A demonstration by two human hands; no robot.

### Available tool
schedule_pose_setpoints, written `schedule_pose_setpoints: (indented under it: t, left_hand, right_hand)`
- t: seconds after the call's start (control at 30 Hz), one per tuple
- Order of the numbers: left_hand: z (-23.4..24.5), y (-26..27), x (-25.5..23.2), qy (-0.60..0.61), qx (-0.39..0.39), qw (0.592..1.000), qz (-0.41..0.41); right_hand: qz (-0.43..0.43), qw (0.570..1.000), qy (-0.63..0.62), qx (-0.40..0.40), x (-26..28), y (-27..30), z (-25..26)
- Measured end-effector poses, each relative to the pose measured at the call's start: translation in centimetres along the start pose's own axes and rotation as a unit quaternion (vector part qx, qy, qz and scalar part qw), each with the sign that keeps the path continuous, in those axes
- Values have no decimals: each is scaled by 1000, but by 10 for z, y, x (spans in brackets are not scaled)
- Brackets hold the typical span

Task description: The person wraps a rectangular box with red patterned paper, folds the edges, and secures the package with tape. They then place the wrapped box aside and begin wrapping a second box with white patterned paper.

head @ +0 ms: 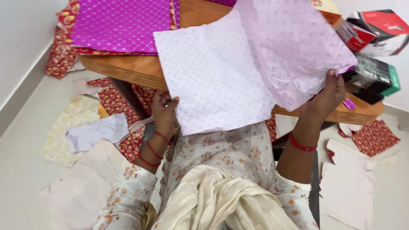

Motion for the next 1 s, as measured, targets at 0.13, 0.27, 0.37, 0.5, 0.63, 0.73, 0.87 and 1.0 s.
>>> schedule_pose_setpoints:
  t: [0.13, 0.27, 0.37, 0.5, 0.63, 0.73, 0.87, 1.0]
  left_hand:
    - [0, -2, -18, 1, 3, 1000, -6]
    - [0, -2, -27, -5, -5, 1000, 6]
    - [-4, -2, -29, -12, -1, 1000, 8]
    - [-2, 0, -32, -18, -9, 1000, 15]
    - [-2, -2, -34, -21, -11, 1000, 19]
    - [-1, -2, -31, -4, -8, 1000, 23]
    - [0, -2, -29, -2, -7, 1000, 22]
    - [1, -3, -28, -8, -9, 999, 30]
  right_hand:
    - [-10, 1000, -20, -21, 0, 4, 47]
    - [-68, 989, -70, -110, -28, 21, 104]
    - [-94, 979, -89, -155, -47, 39, 129]
    - [-147, 965, -98, -194, -69, 65, 137]
    - [-161, 959, -129, -194, -73, 68, 131]
    - [-155, 960, -131, -194, -72, 72, 131]
    - [-177, 957, -116, -197, -73, 76, 132]
    - [-182, 956, -120, -196, -75, 77, 134]
Point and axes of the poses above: each hand's wrist, its own y-axis away from the middle knuckle, its own z-axis out of the back of the hand, x = y × z, the point moved 10 cm from there along -y, towards the middle knuckle, and after that the axes turned 12 degrees about x, right-handed, at the moved point
